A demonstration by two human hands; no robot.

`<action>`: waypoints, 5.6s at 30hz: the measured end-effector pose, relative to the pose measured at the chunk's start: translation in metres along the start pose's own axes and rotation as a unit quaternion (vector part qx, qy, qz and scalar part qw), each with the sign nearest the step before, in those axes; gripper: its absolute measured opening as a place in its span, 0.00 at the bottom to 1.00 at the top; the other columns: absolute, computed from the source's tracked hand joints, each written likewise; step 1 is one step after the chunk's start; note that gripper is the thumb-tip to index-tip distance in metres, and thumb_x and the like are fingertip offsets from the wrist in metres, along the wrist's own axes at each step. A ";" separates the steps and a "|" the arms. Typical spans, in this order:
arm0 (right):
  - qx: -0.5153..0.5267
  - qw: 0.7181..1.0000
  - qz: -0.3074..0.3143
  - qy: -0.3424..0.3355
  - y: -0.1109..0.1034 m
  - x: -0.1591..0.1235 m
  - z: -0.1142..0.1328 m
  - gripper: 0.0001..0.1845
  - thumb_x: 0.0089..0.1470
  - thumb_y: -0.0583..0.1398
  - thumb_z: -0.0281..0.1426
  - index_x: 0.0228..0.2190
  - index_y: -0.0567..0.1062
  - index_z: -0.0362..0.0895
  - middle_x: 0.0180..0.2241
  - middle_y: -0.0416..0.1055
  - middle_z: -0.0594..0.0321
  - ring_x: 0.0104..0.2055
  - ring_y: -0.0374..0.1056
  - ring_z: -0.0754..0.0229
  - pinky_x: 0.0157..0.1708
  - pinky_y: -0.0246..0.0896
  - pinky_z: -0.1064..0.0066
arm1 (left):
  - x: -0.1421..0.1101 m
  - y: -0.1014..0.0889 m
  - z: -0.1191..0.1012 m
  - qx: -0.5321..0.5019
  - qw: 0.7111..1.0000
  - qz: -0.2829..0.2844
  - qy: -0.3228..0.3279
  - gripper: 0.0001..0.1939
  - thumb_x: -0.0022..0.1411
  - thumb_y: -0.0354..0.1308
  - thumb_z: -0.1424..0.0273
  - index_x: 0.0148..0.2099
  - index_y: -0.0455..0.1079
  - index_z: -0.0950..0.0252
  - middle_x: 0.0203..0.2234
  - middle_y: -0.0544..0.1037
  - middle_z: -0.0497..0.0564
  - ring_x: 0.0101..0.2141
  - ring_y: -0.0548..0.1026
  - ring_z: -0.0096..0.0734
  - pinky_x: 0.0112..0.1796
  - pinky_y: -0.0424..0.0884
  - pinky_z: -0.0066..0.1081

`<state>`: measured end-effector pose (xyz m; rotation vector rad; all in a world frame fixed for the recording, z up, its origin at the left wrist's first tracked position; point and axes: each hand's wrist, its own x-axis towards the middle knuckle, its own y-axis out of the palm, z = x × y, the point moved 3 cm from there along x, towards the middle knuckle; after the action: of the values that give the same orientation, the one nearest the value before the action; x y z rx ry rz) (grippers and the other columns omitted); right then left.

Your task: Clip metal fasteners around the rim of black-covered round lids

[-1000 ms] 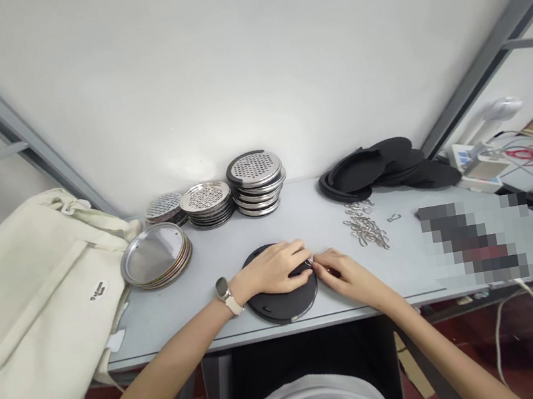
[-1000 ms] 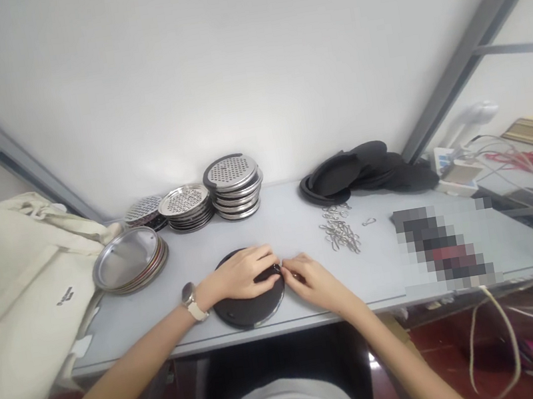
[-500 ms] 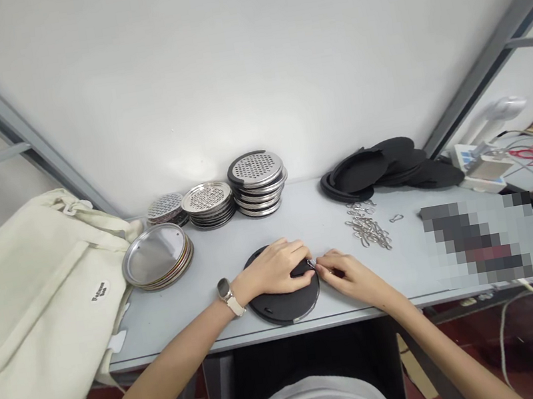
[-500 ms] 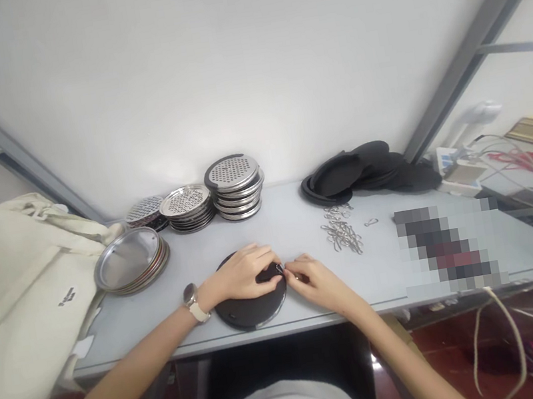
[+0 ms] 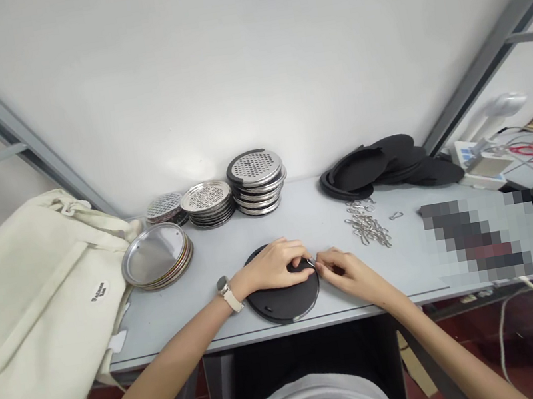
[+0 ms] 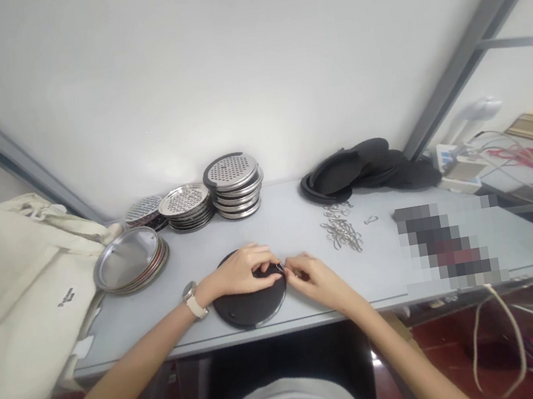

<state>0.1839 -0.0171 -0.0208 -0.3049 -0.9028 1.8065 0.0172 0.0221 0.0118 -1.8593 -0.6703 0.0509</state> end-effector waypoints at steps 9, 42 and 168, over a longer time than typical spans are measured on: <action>0.020 1.000 -0.010 0.013 -0.002 -0.001 0.005 0.13 0.60 0.51 0.32 0.23 0.60 0.46 0.20 0.54 0.70 0.26 0.54 0.62 0.28 0.52 0.72 | 0.000 0.001 0.000 0.001 1.000 0.010 0.007 0.05 0.62 0.54 0.69 0.37 0.68 0.65 0.25 0.67 0.45 0.27 0.65 0.25 0.39 0.62 0.28; -0.034 0.995 -0.072 -0.053 -0.005 -0.003 0.006 0.05 0.60 0.53 0.30 0.40 0.67 0.47 0.39 0.69 0.59 0.43 0.64 0.55 0.47 0.58 0.59 | 0.001 -0.006 0.005 -0.131 0.987 -0.060 -0.070 0.04 0.60 0.53 0.75 0.31 0.64 0.66 0.27 0.65 0.45 0.26 0.62 0.21 0.31 0.61 0.24; 0.060 0.995 -0.067 0.034 -0.006 -0.003 -0.006 0.07 0.61 0.54 0.34 0.33 0.69 0.46 0.32 0.70 0.63 0.35 0.67 0.60 0.38 0.61 0.69 | -0.004 -0.003 -0.002 0.116 0.993 0.006 -0.011 0.12 0.66 0.49 0.61 0.43 0.65 0.64 0.34 0.68 0.49 0.30 0.72 0.30 0.33 0.66 0.30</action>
<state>0.1927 -0.0162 -0.0214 -0.2237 -0.7458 1.7081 0.0133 0.0194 0.0138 -1.6420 -0.6402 0.1521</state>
